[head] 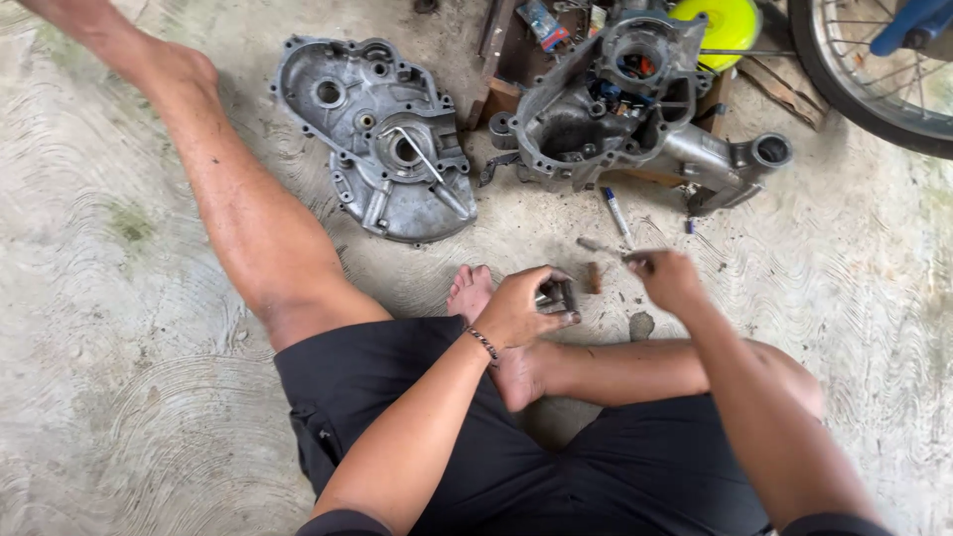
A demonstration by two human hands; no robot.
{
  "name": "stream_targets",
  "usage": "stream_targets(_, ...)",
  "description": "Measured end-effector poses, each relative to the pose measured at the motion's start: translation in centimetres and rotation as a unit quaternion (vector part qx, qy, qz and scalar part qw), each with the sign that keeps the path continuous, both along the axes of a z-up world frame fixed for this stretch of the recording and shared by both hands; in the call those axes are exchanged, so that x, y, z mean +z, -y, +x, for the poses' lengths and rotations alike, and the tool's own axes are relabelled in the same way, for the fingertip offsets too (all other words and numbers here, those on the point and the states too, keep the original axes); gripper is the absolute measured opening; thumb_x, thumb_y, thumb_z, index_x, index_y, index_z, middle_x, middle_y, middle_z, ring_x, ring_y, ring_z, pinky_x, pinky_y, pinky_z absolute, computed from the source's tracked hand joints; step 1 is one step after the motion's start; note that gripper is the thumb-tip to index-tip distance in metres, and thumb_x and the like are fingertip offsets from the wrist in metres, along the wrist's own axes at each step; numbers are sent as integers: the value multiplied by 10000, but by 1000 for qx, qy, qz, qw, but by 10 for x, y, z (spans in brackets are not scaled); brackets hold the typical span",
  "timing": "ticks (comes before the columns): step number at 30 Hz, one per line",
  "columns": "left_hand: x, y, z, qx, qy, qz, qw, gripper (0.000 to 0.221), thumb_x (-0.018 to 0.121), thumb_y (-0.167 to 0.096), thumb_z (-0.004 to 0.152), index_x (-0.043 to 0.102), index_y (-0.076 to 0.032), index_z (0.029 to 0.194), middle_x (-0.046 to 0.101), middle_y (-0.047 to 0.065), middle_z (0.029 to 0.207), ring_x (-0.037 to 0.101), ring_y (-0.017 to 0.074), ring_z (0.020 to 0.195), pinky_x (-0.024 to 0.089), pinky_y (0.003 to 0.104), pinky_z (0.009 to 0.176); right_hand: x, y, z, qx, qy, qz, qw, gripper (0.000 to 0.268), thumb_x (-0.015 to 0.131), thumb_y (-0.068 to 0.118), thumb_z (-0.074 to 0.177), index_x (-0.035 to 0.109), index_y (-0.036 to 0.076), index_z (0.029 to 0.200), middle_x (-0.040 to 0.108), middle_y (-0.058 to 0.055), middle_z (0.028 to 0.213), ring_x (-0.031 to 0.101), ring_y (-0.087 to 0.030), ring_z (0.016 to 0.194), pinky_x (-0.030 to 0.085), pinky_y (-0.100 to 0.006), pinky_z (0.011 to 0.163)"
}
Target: The person sits on the floor of a motorcycle repair area and works on engine components. They hold a piston and fit rings onto it by hand, scrape and clean parts with a small tool, then use a hex key on the engine crankcase. They set parts down on the floor beside them as they go.
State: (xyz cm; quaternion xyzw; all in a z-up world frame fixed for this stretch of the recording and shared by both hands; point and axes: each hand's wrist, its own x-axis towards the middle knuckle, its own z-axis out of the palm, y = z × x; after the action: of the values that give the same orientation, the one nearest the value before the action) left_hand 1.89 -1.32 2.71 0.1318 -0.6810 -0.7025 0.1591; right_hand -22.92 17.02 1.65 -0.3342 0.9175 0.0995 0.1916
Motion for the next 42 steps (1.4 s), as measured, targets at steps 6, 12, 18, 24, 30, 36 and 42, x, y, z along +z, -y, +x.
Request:
stream_targets(6, 10, -1, -4, 12, 4, -12, 1000, 615, 900, -289, 686, 681, -66, 1216, 712, 176, 997, 705, 355, 978, 562, 474, 907, 1, -40, 47, -167, 210, -250, 930, 254, 644, 336, 972, 746, 127, 1075, 640, -72, 679, 631, -269, 715, 492, -418, 676)
stream_targets(12, 6, -10, -5, 56, -46, -37, 997, 663, 932, -344, 674, 690, -123, 1251, 679, 110, 1066, 677, 270, 1023, 559, 433, 887, 14, -20, 108, -309, 520, -501, 619, 394, 596, 126, 994, 541, -167, 1252, 415, 57, 721, 366, -13, 555, 328, -153, 491)
stream_targets(18, 24, -29, 1, 23, -51, -77, 996, 618, 908, -249, 719, 662, -54, 1251, 618, 179, 1137, 634, 386, 1090, 539, 534, 959, 3, -14, 127, -293, 628, -492, 527, 215, 673, 82, 913, 614, -48, 1074, 610, -69, 766, 495, -49, 533, 400, -181, 511)
stream_targets(24, 30, -33, -1, 67, -82, -240, 965, 566, 859, -313, 734, 683, -100, 1228, 631, 131, 1106, 643, 352, 1081, 530, 479, 941, 8, -16, 124, -188, 531, -530, 633, 231, 701, 172, 920, 617, -38, 965, 576, -96, 624, 504, -96, 480, 393, -213, 422)
stream_targets(30, 57, -37, 1, 110, -95, -138, 980, 581, 889, -361, 729, 702, -100, 1213, 663, 105, 1097, 640, 267, 1045, 528, 403, 896, 73, -23, 101, 80, 349, -593, 721, 467, 380, 341, 1052, 698, 8, 979, 634, -107, 754, 578, -216, 659, 480, -346, 600)
stream_targets(36, 63, -57, -6, 20, -183, 223, 957, 658, 909, -238, 729, 632, 73, 1239, 594, 158, 1230, 602, 212, 1128, 567, 321, 901, 90, -23, 88, 128, 311, -591, 734, 382, 511, 333, 1036, 672, 41, 850, 573, -108, 713, 548, -270, 621, 455, -391, 584)
stream_targets(42, 73, -71, -9, 36, -198, 318, 927, 682, 915, -179, 691, 600, 150, 1199, 544, 224, 1194, 611, 272, 1116, 591, 356, 899, 101, -23, 84, 151, 333, -594, 717, 329, 577, 310, 998, 686, 64, 807, 577, -82, 696, 558, -258, 612, 455, -385, 573)
